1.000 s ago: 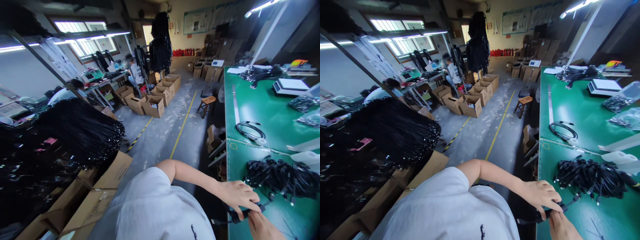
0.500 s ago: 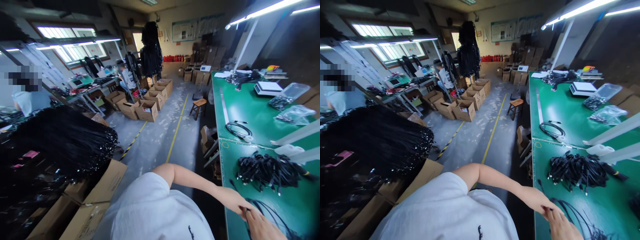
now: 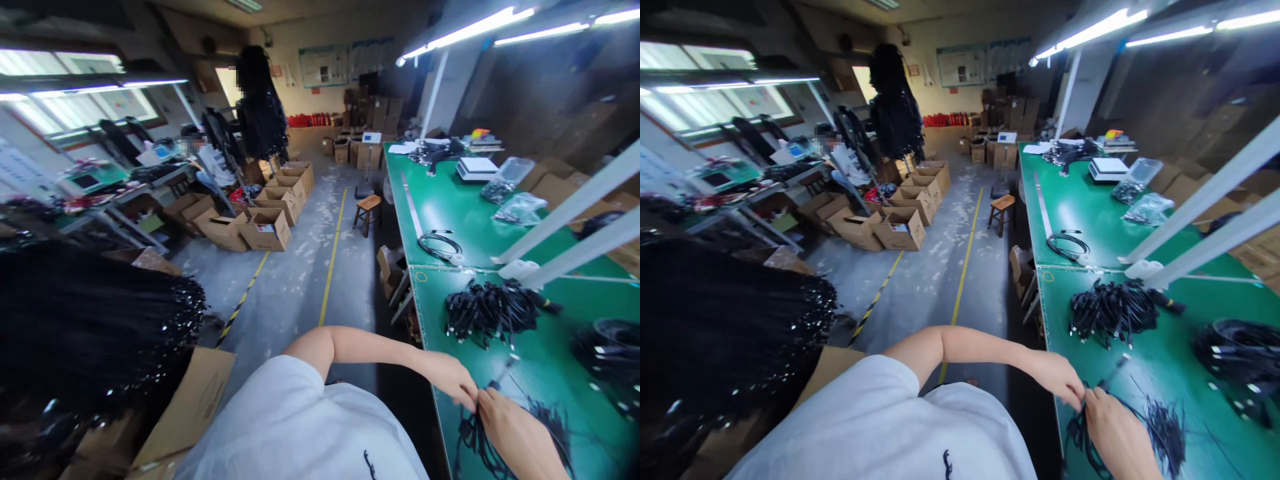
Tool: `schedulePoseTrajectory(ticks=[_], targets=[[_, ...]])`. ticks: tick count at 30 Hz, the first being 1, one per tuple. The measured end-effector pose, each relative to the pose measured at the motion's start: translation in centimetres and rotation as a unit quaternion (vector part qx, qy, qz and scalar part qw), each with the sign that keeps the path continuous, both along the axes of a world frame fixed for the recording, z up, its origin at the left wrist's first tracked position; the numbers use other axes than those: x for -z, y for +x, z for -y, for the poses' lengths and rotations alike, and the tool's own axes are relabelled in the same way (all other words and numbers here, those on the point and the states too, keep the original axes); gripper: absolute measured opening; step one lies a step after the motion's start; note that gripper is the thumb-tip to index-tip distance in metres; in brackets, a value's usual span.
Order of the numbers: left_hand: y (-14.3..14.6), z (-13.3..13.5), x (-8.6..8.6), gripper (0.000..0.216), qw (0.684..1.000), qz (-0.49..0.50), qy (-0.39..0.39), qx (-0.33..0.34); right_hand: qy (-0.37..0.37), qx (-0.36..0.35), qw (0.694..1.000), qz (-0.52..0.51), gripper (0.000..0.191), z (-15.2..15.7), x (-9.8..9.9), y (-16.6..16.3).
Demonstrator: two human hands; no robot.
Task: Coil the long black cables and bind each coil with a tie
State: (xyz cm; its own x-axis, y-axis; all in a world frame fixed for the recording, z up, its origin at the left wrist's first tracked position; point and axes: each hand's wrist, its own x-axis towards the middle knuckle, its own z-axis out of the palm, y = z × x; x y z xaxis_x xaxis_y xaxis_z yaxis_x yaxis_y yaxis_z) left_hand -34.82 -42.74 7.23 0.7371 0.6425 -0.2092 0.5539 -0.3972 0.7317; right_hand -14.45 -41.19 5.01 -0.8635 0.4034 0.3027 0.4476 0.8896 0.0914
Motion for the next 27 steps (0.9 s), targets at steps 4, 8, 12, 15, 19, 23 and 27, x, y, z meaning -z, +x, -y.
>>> schedulePoseTrajectory(ticks=[4, 8, 12, 15, 19, 23, 27], targets=[[-1.1, 0.2, -0.1, 0.032, 0.972, 0.045, 0.223, -0.061, 0.018, -0.032, 0.996, 0.083, 0.024, 2.2, -1.9, -0.8], [0.3, 1.7, -0.3, 0.041, 0.978, -0.105, 0.178, -0.039, -0.083, 0.103, 0.975, 0.18, 0.022, 2.9, -3.7, -1.7], [2.8, 3.6, -1.1, 0.051, 0.993, -0.082, 0.076, 0.022, -0.185, 0.209, 0.924, 0.261, 0.018, 2.0, -3.9, -0.2], [4.7, 3.6, -1.5, 0.04, 0.985, 0.015, -0.078, 0.156, -0.178, 0.176, 0.923, 0.292, 0.023, 2.4, -3.6, 1.5], [5.5, 1.6, -2.1, 0.029, 0.996, 0.086, -0.022, 0.032, -0.159, 0.133, 0.94, 0.273, 0.025, 3.8, -4.4, 3.1], [5.0, -1.6, -2.4, 0.032, 0.968, 0.058, 0.231, -0.08, -0.122, 0.098, 0.963, 0.219, 0.029, 4.0, -5.5, 5.0], [7.5, -2.1, -0.7, 0.03, 0.964, -0.114, 0.241, 0.014, -0.14, 0.116, 0.961, 0.21, 0.027, 3.2, -4.2, 7.3]])
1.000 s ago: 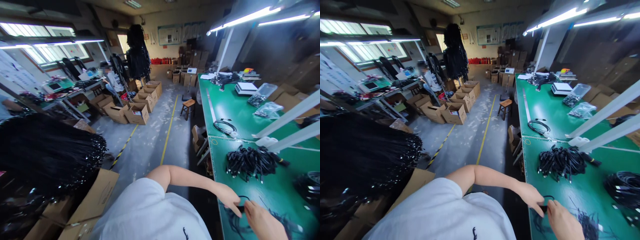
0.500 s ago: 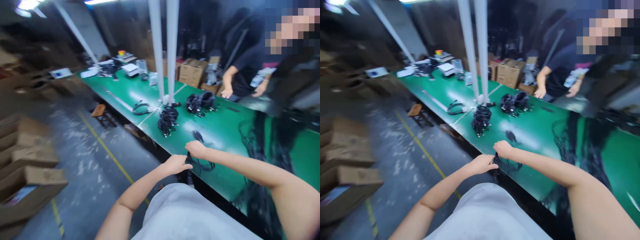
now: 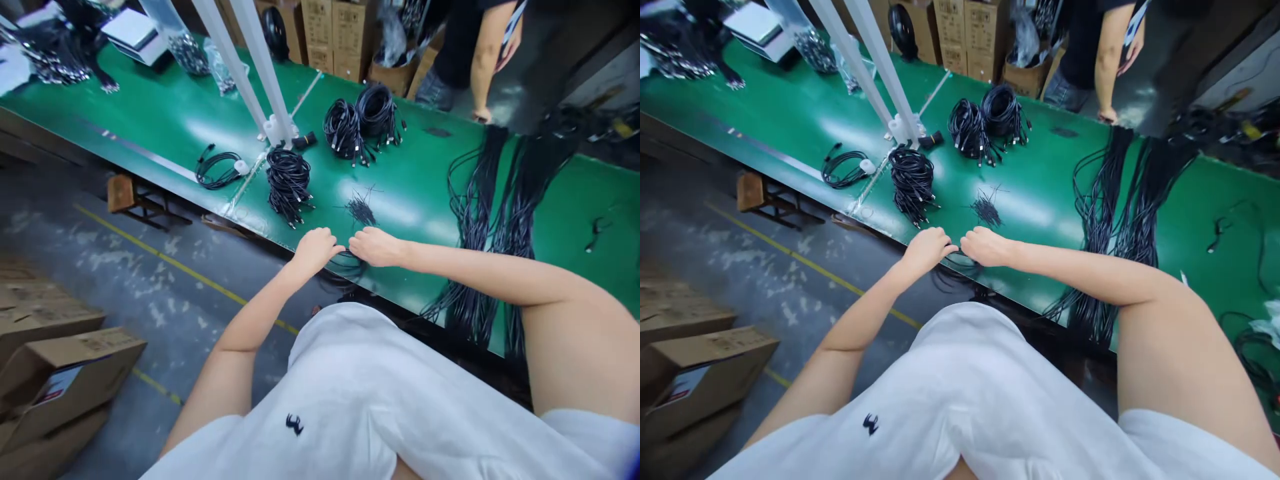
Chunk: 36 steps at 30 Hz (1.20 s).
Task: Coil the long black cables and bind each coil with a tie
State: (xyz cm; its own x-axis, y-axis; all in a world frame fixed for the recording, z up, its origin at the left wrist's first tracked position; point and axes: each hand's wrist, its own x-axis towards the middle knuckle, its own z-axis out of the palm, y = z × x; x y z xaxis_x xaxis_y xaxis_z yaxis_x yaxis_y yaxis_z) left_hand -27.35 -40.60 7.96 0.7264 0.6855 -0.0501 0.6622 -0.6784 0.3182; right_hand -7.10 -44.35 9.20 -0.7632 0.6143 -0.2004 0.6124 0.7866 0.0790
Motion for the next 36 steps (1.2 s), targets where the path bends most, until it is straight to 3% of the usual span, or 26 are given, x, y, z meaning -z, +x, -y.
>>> schedulePoseTrajectory(ticks=[3, 6, 7, 9, 12, 14, 17, 19, 21, 24, 26, 29, 32, 36], targets=[[3.2, 2.6, 2.3, 0.03, 0.989, 0.003, -0.14, 0.05, -0.031, 0.03, 0.998, 0.039, 0.021, -0.7, 1.7, 1.8], [5.1, 5.4, 3.7, 0.027, 0.916, 0.081, -0.347, 0.184, -0.026, 0.034, 0.997, 0.066, 0.025, -1.4, 2.5, 3.5], [5.3, 5.7, 3.8, 0.028, 0.896, 0.102, -0.38, 0.206, -0.016, 0.033, 0.997, 0.07, 0.028, -1.5, 2.5, 3.9], [5.0, 5.1, 3.3, 0.027, 0.916, 0.152, -0.339, 0.152, -0.002, 0.028, 0.997, 0.068, 0.032, -1.7, 2.3, 4.6], [4.1, 1.7, 2.2, 0.034, 0.974, 0.194, -0.11, -0.037, 0.001, 0.033, 0.999, 0.04, 0.03, -1.8, 1.7, 4.7], [4.0, -0.7, 2.1, 0.041, 0.988, 0.14, -0.039, -0.043, 0.005, 0.058, 0.998, 0.012, 0.028, -2.0, 1.5, 4.1], [4.9, -2.7, 3.4, 0.033, 0.993, 0.028, -0.112, -0.01, -0.007, 0.135, 0.991, -0.014, 0.027, -2.7, 2.0, 2.4], [5.7, -2.9, 5.1, 0.027, 0.976, 0.034, -0.196, -0.086, -0.037, 0.211, 0.977, -0.018, 0.026, -3.3, 2.9, 0.9], [6.3, -2.8, 6.8, 0.017, 0.931, 0.121, -0.297, -0.173, -0.071, 0.319, 0.944, -0.036, 0.027, -4.0, 4.1, -0.6], [6.4, -3.1, 8.9, 0.015, 0.849, 0.246, -0.421, -0.205, -0.086, 0.464, 0.879, -0.066, 0.03, -4.9, 5.8, -2.7], [6.0, -3.8, 9.6, 0.021, 0.82, 0.282, -0.455, -0.201, -0.1, 0.526, 0.836, -0.12, 0.032, -5.2, 6.6, -4.0], [4.8, -4.9, 9.8, 0.031, 0.759, 0.371, -0.482, -0.231, -0.153, 0.575, 0.743, -0.307, 0.038, -4.9, 7.1, -5.6], [3.6, -6.0, 9.1, 0.037, 0.735, 0.413, -0.492, -0.216, -0.123, 0.562, 0.683, -0.451, 0.035, -4.2, 6.6, -5.4], [2.4, -7.6, 6.9, 0.036, 0.738, 0.414, -0.518, -0.126, 0.0, 0.616, 0.62, -0.486, 0.032, -4.5, 6.5, -2.7]])
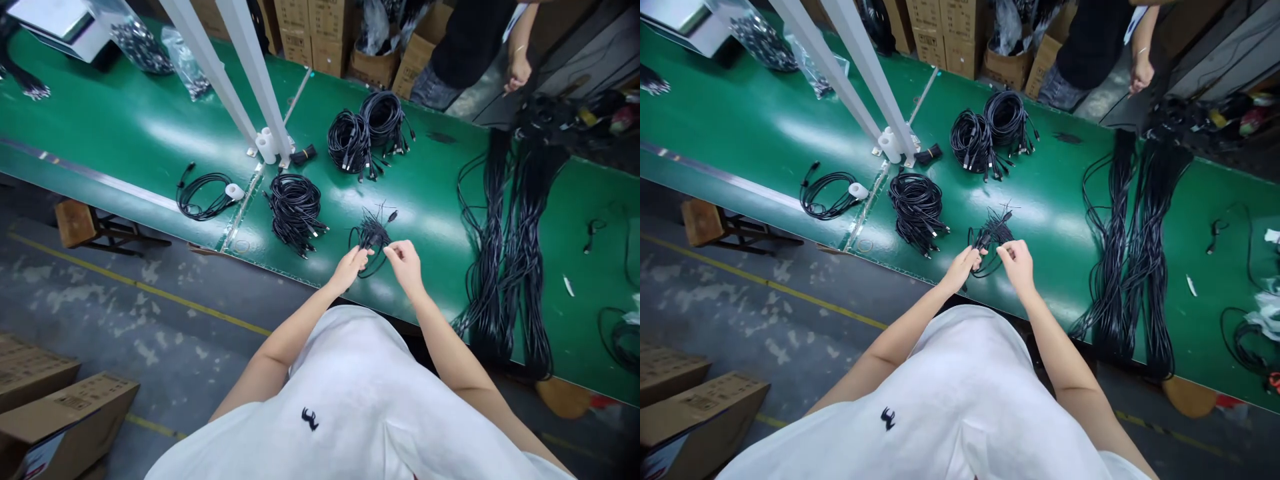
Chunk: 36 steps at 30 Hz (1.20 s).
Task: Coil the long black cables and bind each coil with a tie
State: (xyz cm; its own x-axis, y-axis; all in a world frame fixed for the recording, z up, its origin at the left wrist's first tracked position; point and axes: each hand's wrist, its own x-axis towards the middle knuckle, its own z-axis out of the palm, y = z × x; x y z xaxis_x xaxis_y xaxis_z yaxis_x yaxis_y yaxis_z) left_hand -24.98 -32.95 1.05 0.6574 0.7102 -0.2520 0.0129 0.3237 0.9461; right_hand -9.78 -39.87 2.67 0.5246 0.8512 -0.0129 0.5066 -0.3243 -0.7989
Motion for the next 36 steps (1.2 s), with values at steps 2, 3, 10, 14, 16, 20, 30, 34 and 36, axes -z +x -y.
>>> schedulePoseTrajectory(ticks=[2, 3, 10, 14, 16, 20, 30, 34, 36], targets=[[-0.6, -0.7, -1.2, 0.037, 0.998, 0.042, -0.02, 0.041, 0.009, 0.0, 0.998, -0.057, 0.046, -0.8, 0.6, 0.9], [-0.9, -0.9, -1.7, 0.039, 0.995, 0.069, -0.045, 0.062, 0.012, -0.024, 0.994, -0.111, 0.055, -1.3, 1.0, 1.0], [-2.4, -7.6, -4.5, 0.037, 0.981, 0.143, -0.099, -0.092, 0.008, -0.088, 0.897, -0.434, 0.046, -9.8, 0.1, -0.9], [-2.2, -16.2, -4.1, 0.027, 0.937, 0.092, -0.007, -0.338, 0.113, -0.106, 0.909, -0.386, 0.04, -22.4, -1.6, -0.9], [-2.9, -19.5, -2.7, 0.026, 0.919, 0.003, 0.065, -0.389, 0.1, -0.122, 0.948, -0.275, 0.037, -28.4, -0.7, -2.2], [-5.9, -21.3, 1.7, 0.059, 0.88, -0.231, 0.207, -0.36, -0.029, -0.149, 0.988, -0.023, 0.029, -32.6, 5.0, -7.0], [-11.5, -17.5, 7.6, 0.062, 0.909, -0.216, 0.191, -0.301, -0.005, -0.182, 0.983, -0.022, 0.065, -24.7, 10.4, -9.9], [-12.9, -16.5, 9.3, 0.073, 0.94, -0.118, 0.013, -0.319, 0.005, -0.167, 0.985, 0.043, 0.069, -23.7, 10.4, -12.2], [-13.0, -16.5, 9.6, 0.076, 0.944, -0.053, -0.029, -0.324, -0.001, -0.164, 0.985, 0.058, 0.069, -24.2, 10.2, -12.9]])
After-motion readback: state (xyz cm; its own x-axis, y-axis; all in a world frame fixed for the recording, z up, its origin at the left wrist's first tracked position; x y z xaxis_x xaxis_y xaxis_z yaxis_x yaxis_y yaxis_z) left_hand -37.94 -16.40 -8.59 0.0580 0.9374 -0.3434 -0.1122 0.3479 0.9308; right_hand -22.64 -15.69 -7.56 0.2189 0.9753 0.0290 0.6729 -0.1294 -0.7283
